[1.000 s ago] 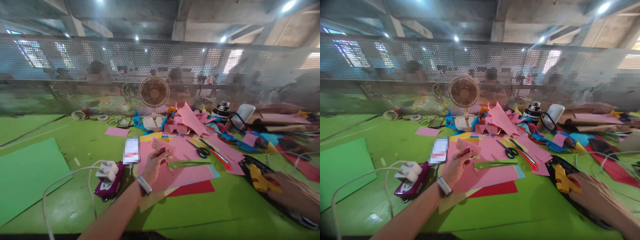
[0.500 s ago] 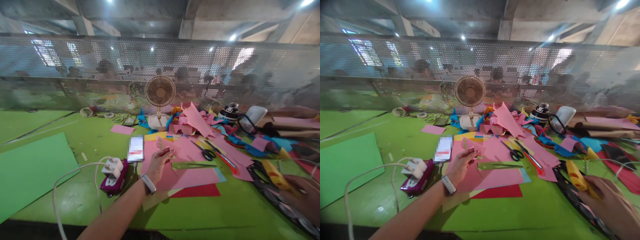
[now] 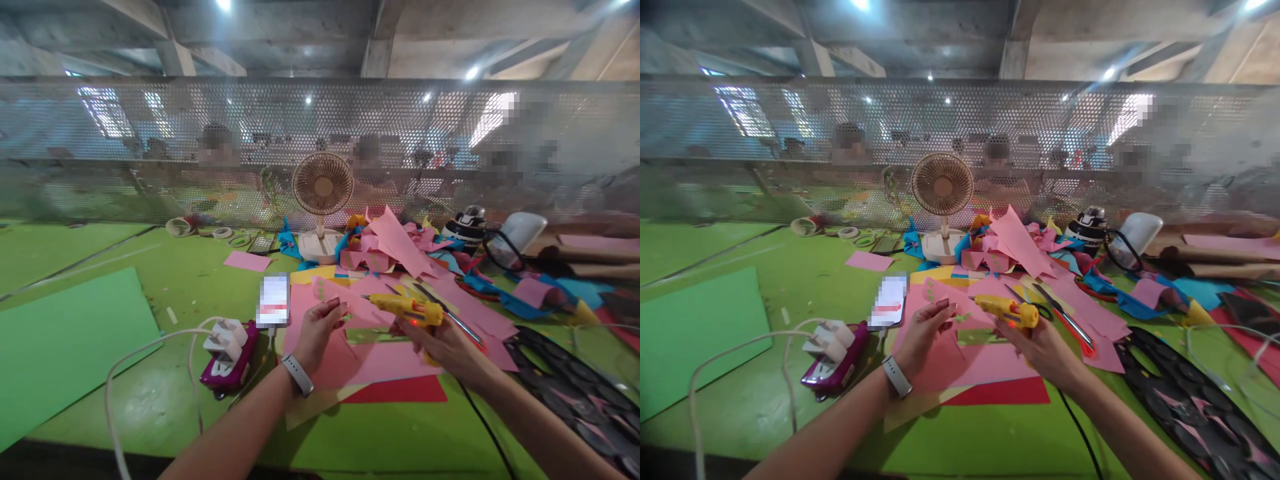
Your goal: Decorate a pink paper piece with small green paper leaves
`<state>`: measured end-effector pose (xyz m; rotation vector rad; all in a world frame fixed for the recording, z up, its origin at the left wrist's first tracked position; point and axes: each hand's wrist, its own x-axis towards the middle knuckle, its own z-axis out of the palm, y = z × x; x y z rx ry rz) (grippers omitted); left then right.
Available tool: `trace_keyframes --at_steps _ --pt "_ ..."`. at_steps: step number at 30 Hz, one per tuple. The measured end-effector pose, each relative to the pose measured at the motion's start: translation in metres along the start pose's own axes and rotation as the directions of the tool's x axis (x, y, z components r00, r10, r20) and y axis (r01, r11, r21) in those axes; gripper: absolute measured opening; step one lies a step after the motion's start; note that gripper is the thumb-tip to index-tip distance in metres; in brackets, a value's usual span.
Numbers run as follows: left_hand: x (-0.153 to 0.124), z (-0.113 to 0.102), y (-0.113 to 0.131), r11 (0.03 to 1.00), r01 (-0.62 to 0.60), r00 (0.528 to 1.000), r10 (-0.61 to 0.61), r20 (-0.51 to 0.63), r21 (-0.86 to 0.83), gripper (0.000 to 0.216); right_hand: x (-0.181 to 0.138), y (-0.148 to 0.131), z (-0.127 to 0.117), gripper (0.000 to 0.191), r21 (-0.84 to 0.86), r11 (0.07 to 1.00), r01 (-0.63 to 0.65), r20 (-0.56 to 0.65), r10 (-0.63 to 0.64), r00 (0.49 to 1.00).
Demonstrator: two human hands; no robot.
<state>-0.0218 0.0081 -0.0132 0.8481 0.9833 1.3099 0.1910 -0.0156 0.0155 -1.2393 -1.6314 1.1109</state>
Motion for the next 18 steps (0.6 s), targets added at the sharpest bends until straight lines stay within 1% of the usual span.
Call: trace_keyframes --at_steps 2,4,7,10,14,18 --pt "0.000 0.000 -0.002 1.000 -0.010 1.000 0.010 0.012 0.002 0.021 0.006 -0.001 0.008 0.033 0.052 0.998 0.028 0.028 -0.029 0.999" --pt "0.000 0.000 -0.003 1.000 -0.020 0.999 0.020 0.027 0.004 0.020 0.008 0.000 0.015 0.034 0.067 0.998 -0.021 0.032 0.019 0.999" --pt "0.001 0.000 -0.005 1.000 -0.028 0.999 0.027 0.038 0.013 0.020 0.007 0.002 0.023 0.033 0.063 0.992 -0.106 -0.036 0.109 0.993" --pt "0.000 0.001 -0.004 0.999 -0.029 0.998 0.027 0.051 0.038 0.020 0.005 0.003 0.028 0.029 0.106 0.987 -0.120 -0.080 0.129 0.988" --pt "-0.003 0.004 -0.002 0.995 -0.040 0.996 0.032 0.087 0.089 0.019 0.003 0.000 0.031 0.029 0.160 0.979 -0.129 -0.055 0.139 0.989" --pt "-0.003 0.004 -0.004 0.996 -0.048 0.994 0.040 0.102 0.077 0.019 0.001 -0.006 0.031 0.029 0.161 0.977 -0.140 -0.036 0.148 0.988"
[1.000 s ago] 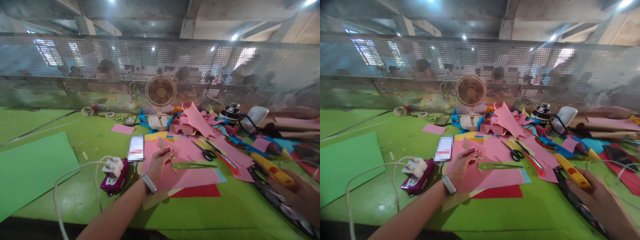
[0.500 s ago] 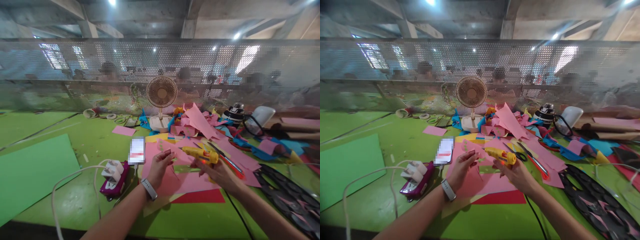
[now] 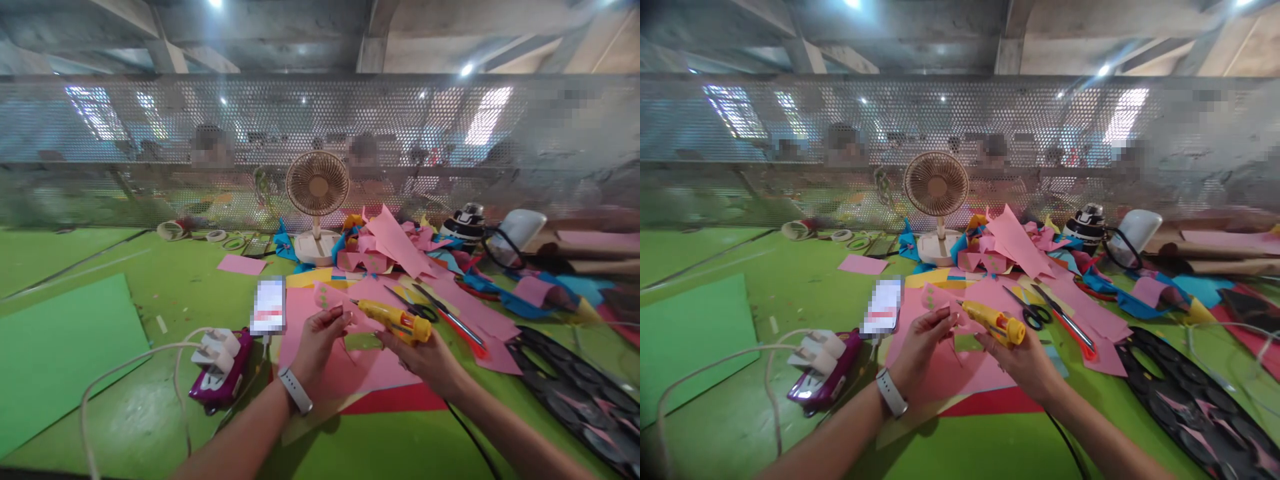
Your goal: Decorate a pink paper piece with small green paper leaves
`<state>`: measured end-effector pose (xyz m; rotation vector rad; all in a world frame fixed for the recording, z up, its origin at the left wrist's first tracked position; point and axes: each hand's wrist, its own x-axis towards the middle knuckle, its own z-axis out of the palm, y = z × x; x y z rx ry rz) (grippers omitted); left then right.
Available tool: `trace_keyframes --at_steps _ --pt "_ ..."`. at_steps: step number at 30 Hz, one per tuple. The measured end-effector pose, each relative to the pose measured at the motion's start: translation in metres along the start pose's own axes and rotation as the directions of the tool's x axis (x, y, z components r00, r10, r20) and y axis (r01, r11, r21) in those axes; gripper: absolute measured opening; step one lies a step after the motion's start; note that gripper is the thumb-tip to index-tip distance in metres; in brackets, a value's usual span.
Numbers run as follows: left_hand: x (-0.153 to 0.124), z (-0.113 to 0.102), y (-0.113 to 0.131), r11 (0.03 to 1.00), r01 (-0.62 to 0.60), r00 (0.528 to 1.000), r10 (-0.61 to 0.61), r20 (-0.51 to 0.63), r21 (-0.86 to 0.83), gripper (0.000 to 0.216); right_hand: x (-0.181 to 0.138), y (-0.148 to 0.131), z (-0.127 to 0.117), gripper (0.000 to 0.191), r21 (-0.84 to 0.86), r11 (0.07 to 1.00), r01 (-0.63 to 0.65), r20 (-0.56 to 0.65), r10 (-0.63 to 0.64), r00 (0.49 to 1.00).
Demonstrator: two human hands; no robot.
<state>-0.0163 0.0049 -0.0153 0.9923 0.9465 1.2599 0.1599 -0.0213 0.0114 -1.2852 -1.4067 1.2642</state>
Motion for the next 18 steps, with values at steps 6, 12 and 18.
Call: trace_keyframes --at_steps 6,12,18 --pt "0.004 -0.004 -0.003 1.000 0.004 1.000 -0.004 -0.003 0.016 0.020 0.002 0.001 0.001 0.029 -0.042 0.999 0.010 -0.005 -0.010 1.000" --pt "0.004 -0.004 -0.003 0.999 -0.004 1.000 0.004 0.009 0.033 0.022 0.000 0.000 0.000 0.031 -0.046 0.999 -0.006 -0.017 0.006 1.000" --pt "0.005 -0.004 -0.005 0.999 -0.021 0.999 0.020 0.029 0.034 0.023 0.003 0.010 0.001 0.032 -0.038 0.999 0.009 -0.043 -0.011 0.999"
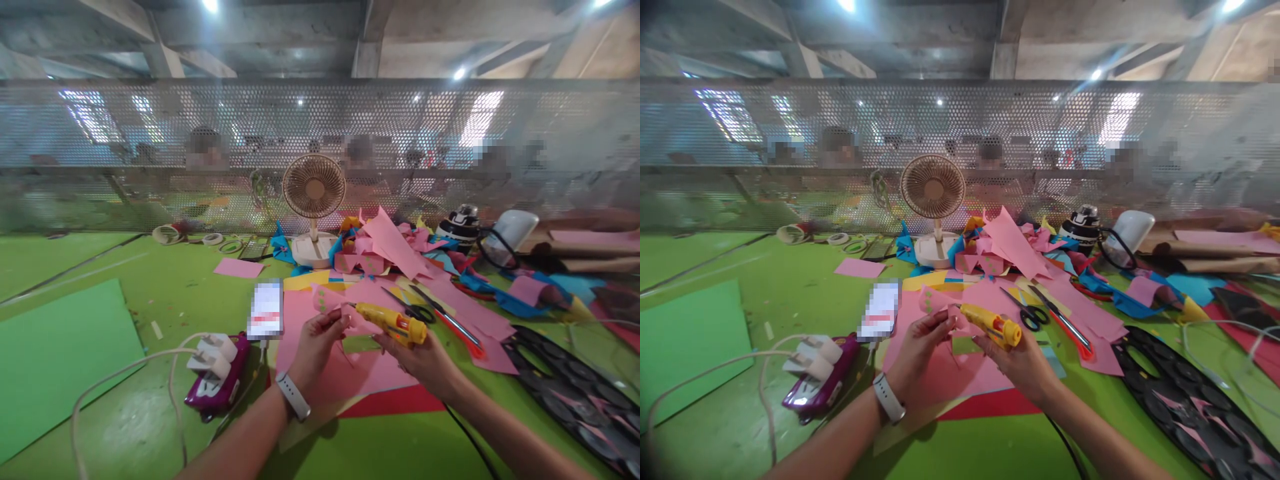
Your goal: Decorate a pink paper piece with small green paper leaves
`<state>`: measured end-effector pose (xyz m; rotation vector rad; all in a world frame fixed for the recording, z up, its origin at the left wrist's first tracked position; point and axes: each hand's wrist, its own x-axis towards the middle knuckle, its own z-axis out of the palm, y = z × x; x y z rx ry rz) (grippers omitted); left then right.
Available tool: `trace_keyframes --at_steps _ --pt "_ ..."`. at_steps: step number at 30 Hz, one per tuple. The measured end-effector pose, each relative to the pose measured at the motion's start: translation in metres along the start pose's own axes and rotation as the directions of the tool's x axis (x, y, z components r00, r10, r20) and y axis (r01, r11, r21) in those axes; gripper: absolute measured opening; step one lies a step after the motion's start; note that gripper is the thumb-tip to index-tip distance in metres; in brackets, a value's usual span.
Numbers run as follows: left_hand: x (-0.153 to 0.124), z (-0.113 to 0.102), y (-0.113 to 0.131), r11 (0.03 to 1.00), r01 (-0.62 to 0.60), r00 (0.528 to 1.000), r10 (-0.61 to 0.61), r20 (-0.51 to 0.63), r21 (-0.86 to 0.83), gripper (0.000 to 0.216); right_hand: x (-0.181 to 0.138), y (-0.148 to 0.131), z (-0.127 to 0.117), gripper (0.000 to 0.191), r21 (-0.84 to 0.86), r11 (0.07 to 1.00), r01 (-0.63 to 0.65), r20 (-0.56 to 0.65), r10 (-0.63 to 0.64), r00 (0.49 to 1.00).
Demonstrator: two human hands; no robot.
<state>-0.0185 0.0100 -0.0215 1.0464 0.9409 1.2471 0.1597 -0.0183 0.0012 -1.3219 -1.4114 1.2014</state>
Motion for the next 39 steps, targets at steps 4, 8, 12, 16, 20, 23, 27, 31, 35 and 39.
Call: trace_keyframes --at_steps 4,8,12,16,20,23,27,31,35,39 --pt "0.000 0.001 0.000 1.000 -0.005 1.000 0.005 -0.003 -0.012 0.023 0.002 0.004 0.000 0.033 -0.009 1.000 -0.001 -0.017 0.001 1.000" --pt "0.000 0.001 0.001 1.000 -0.008 1.000 0.008 0.000 -0.014 0.024 0.000 0.000 0.000 0.033 -0.002 1.000 0.005 -0.008 -0.005 1.000" --pt "0.000 0.001 0.002 1.000 -0.010 1.000 0.010 0.007 -0.016 0.026 -0.001 -0.004 0.000 0.034 0.017 1.000 -0.011 -0.016 0.011 1.000" --pt "0.000 0.001 0.001 0.999 -0.009 1.000 0.009 0.004 -0.032 0.024 -0.002 -0.006 0.000 0.034 0.024 0.999 -0.030 -0.011 0.030 0.999" --pt "0.001 0.001 0.000 0.999 -0.006 1.000 0.006 0.009 -0.045 0.024 -0.003 -0.008 -0.001 0.033 0.020 0.999 -0.039 -0.016 0.039 0.999" --pt "0.001 0.001 0.001 0.999 -0.007 1.000 0.007 0.009 -0.039 0.025 -0.003 -0.008 -0.001 0.032 0.011 0.999 -0.034 -0.011 0.034 0.999" --pt "0.000 0.002 0.002 0.999 -0.010 1.000 0.011 0.011 -0.032 0.025 -0.004 -0.010 -0.001 0.031 0.007 0.999 -0.042 -0.005 0.042 0.999" --pt "-0.001 0.002 0.003 0.999 -0.019 1.000 0.020 0.022 -0.040 0.025 -0.005 -0.014 -0.002 0.031 0.002 0.999 -0.042 0.005 0.042 0.999" --pt "-0.001 0.001 0.003 0.999 -0.019 1.000 0.020 0.024 -0.048 0.025 -0.006 -0.016 -0.002 0.031 0.002 0.999 -0.041 -0.005 0.041 0.999" --pt "-0.001 0.002 0.003 0.999 -0.022 0.999 0.023 0.023 -0.045 0.025 -0.006 -0.018 -0.002 0.032 0.001 0.999 -0.052 -0.007 0.052 0.999"
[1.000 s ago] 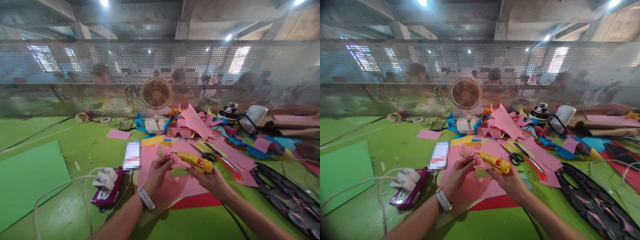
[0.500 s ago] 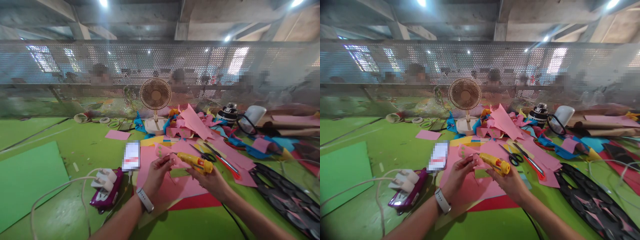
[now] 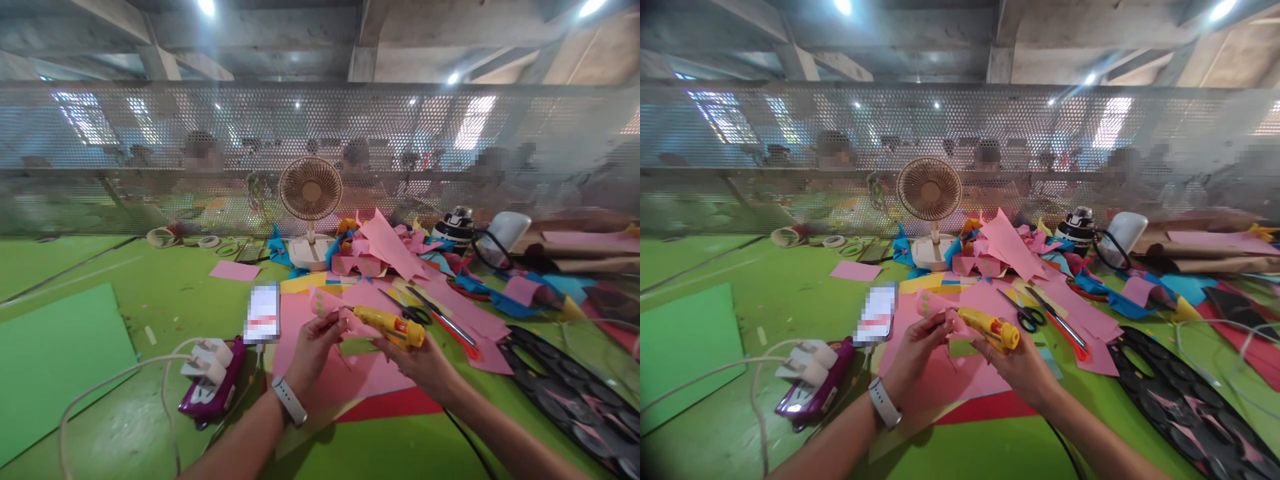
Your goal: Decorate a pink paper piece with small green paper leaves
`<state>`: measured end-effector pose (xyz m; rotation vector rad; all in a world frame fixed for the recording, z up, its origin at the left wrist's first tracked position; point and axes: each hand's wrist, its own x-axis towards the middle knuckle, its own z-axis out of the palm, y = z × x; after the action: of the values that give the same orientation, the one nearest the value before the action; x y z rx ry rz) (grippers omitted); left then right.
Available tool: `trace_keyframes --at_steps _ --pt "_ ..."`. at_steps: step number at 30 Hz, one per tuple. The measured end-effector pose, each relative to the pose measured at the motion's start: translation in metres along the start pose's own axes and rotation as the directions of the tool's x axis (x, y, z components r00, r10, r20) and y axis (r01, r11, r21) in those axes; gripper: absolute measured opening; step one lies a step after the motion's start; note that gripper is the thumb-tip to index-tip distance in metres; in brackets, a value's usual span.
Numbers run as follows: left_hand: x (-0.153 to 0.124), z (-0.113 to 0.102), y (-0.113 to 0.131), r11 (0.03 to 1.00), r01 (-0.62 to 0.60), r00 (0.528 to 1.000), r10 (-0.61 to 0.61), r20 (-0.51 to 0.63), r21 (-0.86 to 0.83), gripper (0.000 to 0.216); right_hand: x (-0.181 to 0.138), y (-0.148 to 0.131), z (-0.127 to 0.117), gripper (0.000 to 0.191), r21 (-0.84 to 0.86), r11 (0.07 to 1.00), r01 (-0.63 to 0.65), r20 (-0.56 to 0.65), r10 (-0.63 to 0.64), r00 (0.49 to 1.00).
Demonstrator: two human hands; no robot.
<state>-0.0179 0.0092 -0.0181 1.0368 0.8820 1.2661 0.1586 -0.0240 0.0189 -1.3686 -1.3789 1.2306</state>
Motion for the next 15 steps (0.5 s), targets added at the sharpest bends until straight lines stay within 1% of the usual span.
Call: trace_keyframes --at_steps 9,15 --pt "0.0007 -0.0009 -0.0022 1.000 -0.006 1.000 0.006 0.013 -0.012 0.024 0.0007 0.0040 -0.0008 0.035 0.006 1.000 0.008 0.015 -0.008 1.000" --pt "0.0005 -0.0007 -0.0019 1.000 -0.004 1.000 0.004 0.015 -0.001 0.025 0.0005 0.0038 -0.0002 0.035 -0.001 1.000 0.005 -0.014 -0.005 1.000"
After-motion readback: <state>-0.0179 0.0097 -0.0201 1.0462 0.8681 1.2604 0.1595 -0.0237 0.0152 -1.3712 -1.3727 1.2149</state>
